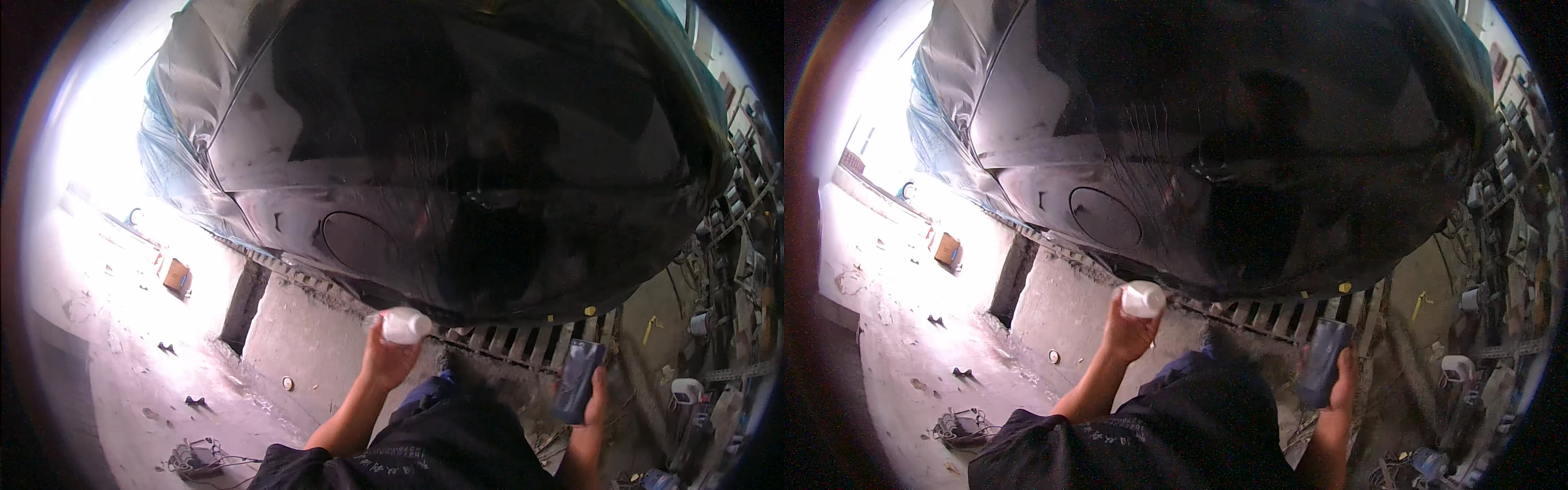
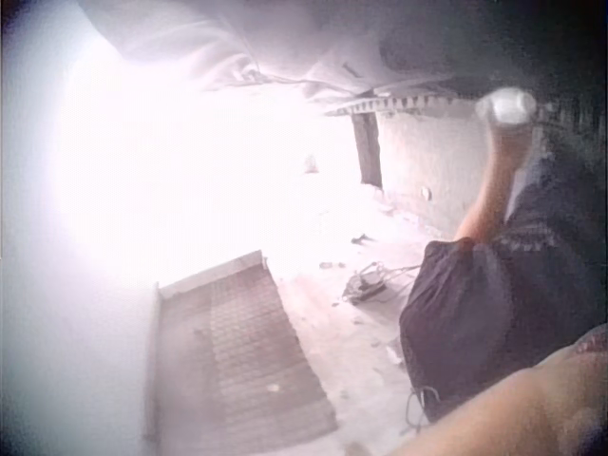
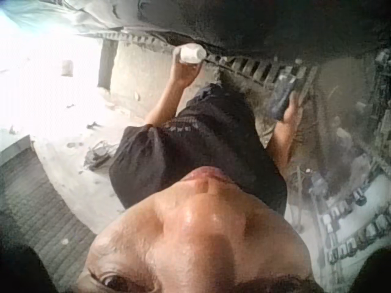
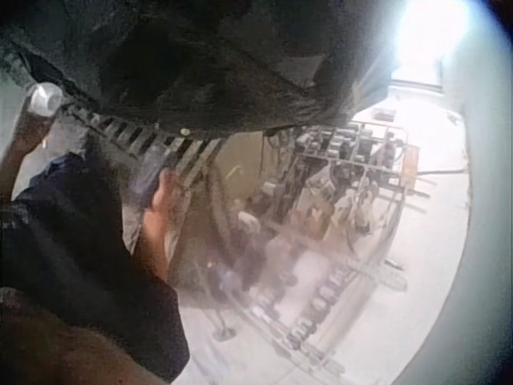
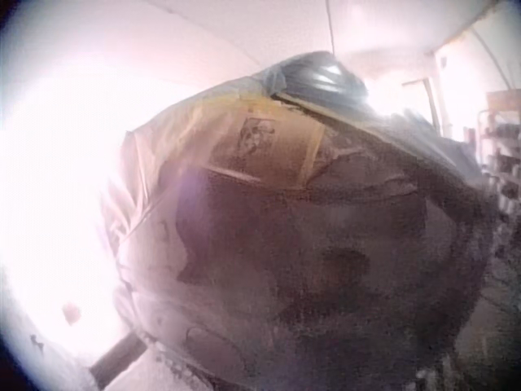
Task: The person pours water from a plastic bottle onto a black car hood and rubs the surface with a sanding block. They repeatedly wet the block and continue sanding the same area, occasionally pausing to feel the surface with their hand.
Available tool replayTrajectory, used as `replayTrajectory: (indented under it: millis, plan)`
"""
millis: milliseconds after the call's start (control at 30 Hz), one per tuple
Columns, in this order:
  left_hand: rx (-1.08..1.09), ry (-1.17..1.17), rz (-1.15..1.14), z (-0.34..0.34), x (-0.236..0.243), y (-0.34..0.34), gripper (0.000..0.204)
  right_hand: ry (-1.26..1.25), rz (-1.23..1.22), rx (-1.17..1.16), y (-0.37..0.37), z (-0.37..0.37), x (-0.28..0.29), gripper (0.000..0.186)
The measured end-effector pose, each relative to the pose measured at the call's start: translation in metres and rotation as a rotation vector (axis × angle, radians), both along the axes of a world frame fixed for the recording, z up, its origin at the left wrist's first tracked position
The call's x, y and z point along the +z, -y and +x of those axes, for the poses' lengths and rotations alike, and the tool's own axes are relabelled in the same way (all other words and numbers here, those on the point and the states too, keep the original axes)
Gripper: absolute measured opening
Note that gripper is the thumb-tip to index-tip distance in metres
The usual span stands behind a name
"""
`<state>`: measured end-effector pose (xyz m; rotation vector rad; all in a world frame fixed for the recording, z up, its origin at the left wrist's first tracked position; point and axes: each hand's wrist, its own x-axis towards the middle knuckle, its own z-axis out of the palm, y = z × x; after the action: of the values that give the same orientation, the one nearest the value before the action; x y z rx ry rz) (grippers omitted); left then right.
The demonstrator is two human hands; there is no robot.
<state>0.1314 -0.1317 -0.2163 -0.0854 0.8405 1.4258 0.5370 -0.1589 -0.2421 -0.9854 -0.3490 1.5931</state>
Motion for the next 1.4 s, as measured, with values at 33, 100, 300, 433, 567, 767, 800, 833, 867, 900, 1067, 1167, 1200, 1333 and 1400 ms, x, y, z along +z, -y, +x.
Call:
replayTrajectory:
  millis: [33, 100, 300, 433, 567, 767, 800, 833, 867, 900, 1067, 1167, 1200, 1333, 1400]
  plan:
    - [-0.062, 0.071, -0.039, 0.003, -0.011, 0.001, 0.051, -0.093, 0.019, 0.026, -0.003, -0.014, 0.012, 0.061]
    - [-0.264, 0.278, 0.111, 0.012, -0.028, -0.002, 0.052, -0.228, 0.083, 0.106, -0.009, -0.03, 0.023, 0.065]
    - [-0.629, 0.198, -0.093, 0.083, -0.063, -0.015, 0.05, -0.512, 0.299, 0.244, -0.017, -0.057, 0.034, 0.073]
    - [-1.057, -0.172, 0.281, 0.129, -0.094, -0.021, 0.045, -0.477, 0.232, 0.326, -0.008, -0.044, 0.023, 0.084]
    - [-1.034, 0.286, 0.076, 0.172, -0.055, -0.038, 0.048, -0.409, 0.247, 0.121, 0.014, -0.041, 0.031, 0.087]
    - [-1.269, 0.095, -0.219, 0.225, -0.051, -0.037, 0.064, -0.197, 0.25, 0.006, 0.046, -0.015, 0.051, 0.089]
    - [-1.358, 0.026, -0.212, 0.224, -0.05, -0.035, 0.068, -0.168, 0.218, 0.027, 0.05, -0.009, 0.051, 0.089]
    - [-1.486, -0.05, -0.191, 0.228, -0.048, -0.039, 0.072, -0.124, 0.204, -0.038, 0.058, 0.0, 0.04, 0.089]
    - [-1.633, -0.273, -0.081, 0.223, -0.041, -0.041, 0.074, -0.085, 0.178, -0.07, 0.063, 0.009, 0.032, 0.089]
    - [-1.694, -0.43, -0.098, 0.217, -0.032, -0.045, 0.074, -0.045, 0.152, -0.098, 0.065, 0.016, 0.023, 0.089]
    - [-0.911, -1.31, 1.007, 0.117, 0.098, -0.093, 0.07, 0.088, -0.19, -0.321, 0.072, 0.061, 0.0, 0.074]
    - [-0.004, -2.025, 1.506, 0.042, 0.15, -0.156, 0.075, 0.193, -0.297, -0.401, 0.076, 0.074, -0.031, 0.074]
    - [0.05, -2.226, 1.349, 0.026, 0.169, -0.173, 0.081, 0.278, -0.304, -0.427, 0.08, 0.084, -0.051, 0.074]
    - [0.07, -2.67, 0.718, 0.009, 0.212, -0.214, 0.092, 0.678, -0.313, -0.532, 0.097, 0.116, -0.115, 0.072]
    - [0.106, -2.679, 0.683, 0.014, 0.217, -0.232, 0.104, 0.998, -0.262, -0.497, 0.105, 0.127, -0.124, 0.071]
